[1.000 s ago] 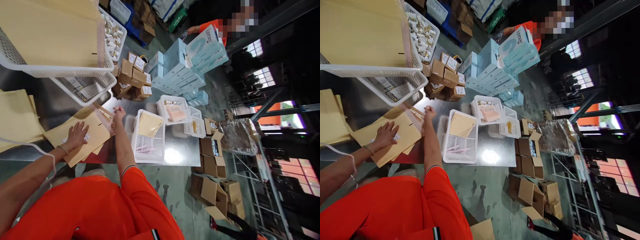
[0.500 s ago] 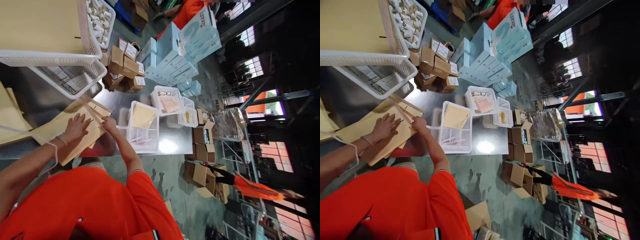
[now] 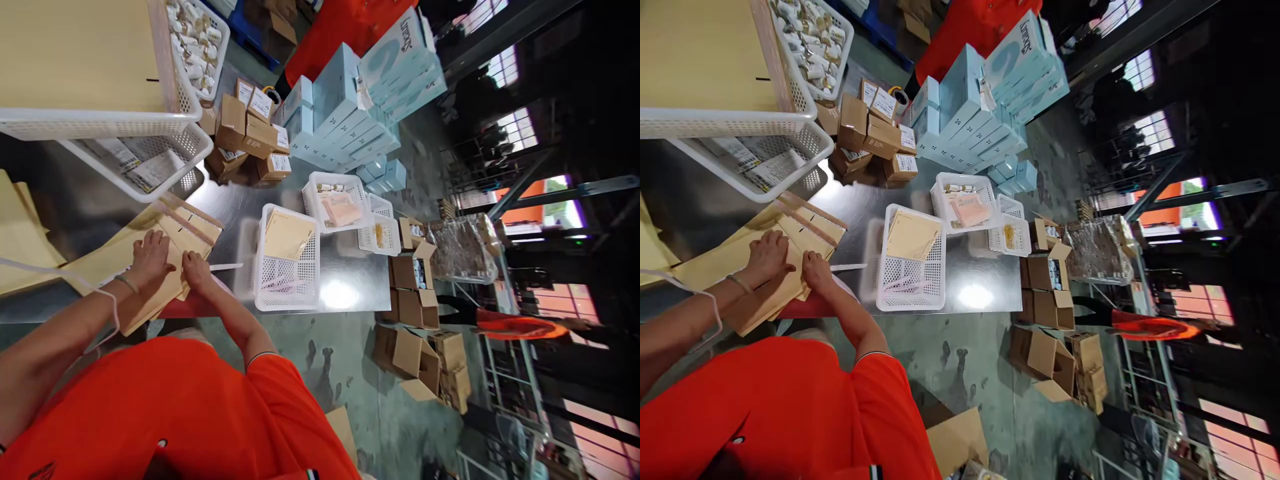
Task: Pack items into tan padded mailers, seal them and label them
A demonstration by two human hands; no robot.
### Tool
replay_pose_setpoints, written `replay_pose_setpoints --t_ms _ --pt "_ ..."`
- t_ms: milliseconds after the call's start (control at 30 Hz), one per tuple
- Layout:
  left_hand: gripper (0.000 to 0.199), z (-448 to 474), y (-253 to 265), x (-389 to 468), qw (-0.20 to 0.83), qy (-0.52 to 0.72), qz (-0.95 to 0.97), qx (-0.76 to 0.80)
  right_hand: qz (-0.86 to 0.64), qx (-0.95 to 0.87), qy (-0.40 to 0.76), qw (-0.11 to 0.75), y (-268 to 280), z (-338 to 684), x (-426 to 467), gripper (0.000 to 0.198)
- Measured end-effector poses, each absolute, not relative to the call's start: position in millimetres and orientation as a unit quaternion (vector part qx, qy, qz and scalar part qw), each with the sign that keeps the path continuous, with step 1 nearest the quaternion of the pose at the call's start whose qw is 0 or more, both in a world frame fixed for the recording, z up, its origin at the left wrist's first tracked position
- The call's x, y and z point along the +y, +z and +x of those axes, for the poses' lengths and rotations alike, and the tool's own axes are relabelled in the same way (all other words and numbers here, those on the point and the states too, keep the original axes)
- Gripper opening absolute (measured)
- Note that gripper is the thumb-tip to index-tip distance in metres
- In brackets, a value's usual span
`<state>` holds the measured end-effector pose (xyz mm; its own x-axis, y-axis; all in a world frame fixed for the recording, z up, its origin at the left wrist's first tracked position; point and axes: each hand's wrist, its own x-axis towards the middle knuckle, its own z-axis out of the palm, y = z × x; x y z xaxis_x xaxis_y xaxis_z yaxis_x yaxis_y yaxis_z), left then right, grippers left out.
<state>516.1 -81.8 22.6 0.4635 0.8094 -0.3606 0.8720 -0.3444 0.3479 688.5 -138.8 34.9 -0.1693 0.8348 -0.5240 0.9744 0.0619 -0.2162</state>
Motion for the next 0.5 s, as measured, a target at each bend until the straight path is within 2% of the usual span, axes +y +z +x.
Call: replay_pose_setpoints --t_ms 100,233,400,500 --pt "0.087 516 24 -61 0.254 -0.066 0.827 0.498 0.633 0.719 -0.264 0.115 22 687 -154 0.06" --pt "0.091 508 34 -44 0.271 -0.077 0.818 0.501 0.647 0.707 -0.273 0.087 9 693 -165 0.071" --pt "0.082 480 59 -52 0.213 -0.096 0.757 0.611 0.666 0.679 -0.3 0.069 3 698 -167 0.075" --pt "0.066 469 66 -63 0.239 -0.145 0.734 0.619 0.673 0.67 -0.309 0.05 4 699 -171 0.077"
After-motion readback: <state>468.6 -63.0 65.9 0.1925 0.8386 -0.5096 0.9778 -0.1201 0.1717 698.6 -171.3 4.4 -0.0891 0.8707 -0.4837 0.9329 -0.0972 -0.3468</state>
